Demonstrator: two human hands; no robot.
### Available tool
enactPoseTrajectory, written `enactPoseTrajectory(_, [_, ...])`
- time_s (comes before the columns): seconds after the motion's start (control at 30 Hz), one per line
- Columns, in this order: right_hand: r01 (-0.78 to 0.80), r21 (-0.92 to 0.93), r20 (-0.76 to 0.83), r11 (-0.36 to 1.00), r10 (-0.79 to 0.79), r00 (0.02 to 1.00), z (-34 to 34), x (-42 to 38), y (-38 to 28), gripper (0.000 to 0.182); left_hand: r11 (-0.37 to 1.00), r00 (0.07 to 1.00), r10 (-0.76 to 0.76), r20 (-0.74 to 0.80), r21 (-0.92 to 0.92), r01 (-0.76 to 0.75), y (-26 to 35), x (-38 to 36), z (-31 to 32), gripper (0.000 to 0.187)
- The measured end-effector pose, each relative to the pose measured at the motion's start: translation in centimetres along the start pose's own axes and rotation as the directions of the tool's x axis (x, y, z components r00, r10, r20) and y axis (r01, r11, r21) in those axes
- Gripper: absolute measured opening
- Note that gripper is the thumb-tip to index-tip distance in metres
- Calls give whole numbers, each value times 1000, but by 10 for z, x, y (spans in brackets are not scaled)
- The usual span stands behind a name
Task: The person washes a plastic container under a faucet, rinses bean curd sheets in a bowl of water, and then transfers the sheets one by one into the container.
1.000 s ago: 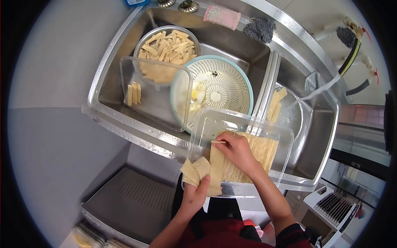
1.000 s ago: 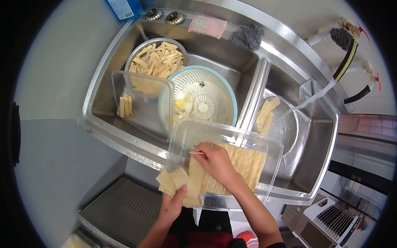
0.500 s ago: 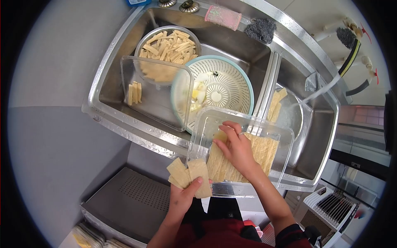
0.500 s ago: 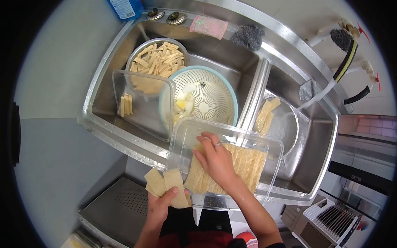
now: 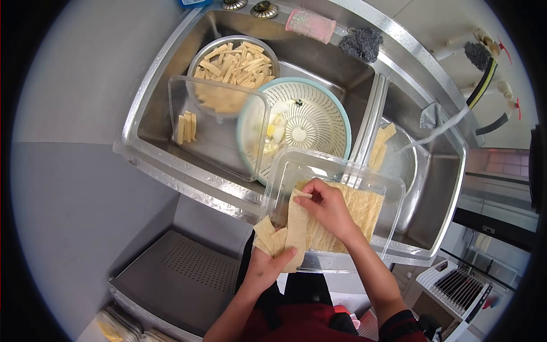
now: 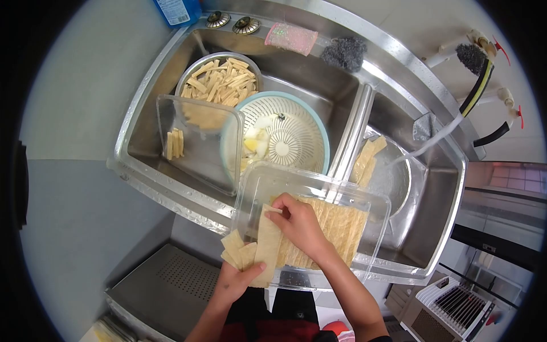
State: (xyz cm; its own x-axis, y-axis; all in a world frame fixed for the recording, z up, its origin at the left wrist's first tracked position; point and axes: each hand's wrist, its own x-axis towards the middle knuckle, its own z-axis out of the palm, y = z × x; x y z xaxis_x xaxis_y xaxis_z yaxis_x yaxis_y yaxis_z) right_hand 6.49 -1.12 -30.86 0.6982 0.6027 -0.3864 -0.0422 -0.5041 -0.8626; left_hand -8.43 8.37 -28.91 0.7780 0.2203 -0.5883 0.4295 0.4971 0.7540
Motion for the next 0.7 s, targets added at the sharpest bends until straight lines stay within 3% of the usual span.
enactPoseTrajectory(0.03, [32, -131, -3, 991, -33, 999, 1, 2, 1, 16, 997, 1000, 19, -4, 81, -19, 0, -2, -2, 35])
enactPoseTrajectory(0.07, [33, -129, -1, 991, -34, 999, 4, 3, 4, 16, 996, 1000, 19, -7, 82, -18, 4, -5, -3, 35])
enactPoseTrajectory(0.13, [131, -259, -53, 957, -149, 987, 7, 4, 10, 16, 986, 992, -125, -28, 104, 128, 14, -14, -3, 34])
enactPoseTrajectory(0.27, [203, -297, -109, 933, -245, 963, 11, 3, 6, 19, 993, 995, -88, -45, 74, 91, 8, -18, -9, 32])
enactPoseTrajectory(0.33, [207, -390, -225, 897, -311, 924, 12, 1, -8, 26, 973, 989, -150, 1, -175, 148, 10, -13, -9, 25])
enactPoseTrajectory(0.37, [211, -389, -222, 897, -313, 923, 10, -2, -16, 26, 974, 989, -148, -2, -175, 145, 14, -10, -8, 25])
enactPoseTrajectory(0.43, [187, -182, -252, 965, -229, 940, 8, -9, -27, 29, 987, 994, -101, -49, -127, 94, 24, -5, -3, 23])
enactPoseTrajectory(0.47, [187, -184, -252, 965, -230, 940, 6, -11, -25, 29, 987, 994, -100, -49, -129, 93, 23, -3, -2, 23])
enactPoseTrajectory(0.5, [71, 31, 36, 997, -72, 997, 3, -13, -21, 24, 992, 996, -63, -60, -116, 55, 21, 0, -1, 23])
enactPoseTrajectory(0.53, [-109, 198, 345, 974, 35, 938, 0, -14, -18, 19, 994, 997, -25, -70, -104, 18, 20, 3, 0, 22])
enactPoseTrajectory(0.67, [-165, 257, 412, 952, 47, 910, 0, -9, -13, 12, 999, 997, 7, -79, -34, -10, 17, 9, 1, 22])
enactPoseTrajectory(0.7, [-104, 280, 267, 954, 26, 963, 1, -5, -11, 11, 997, 998, 22, -66, -74, -27, 14, 10, 0, 23])
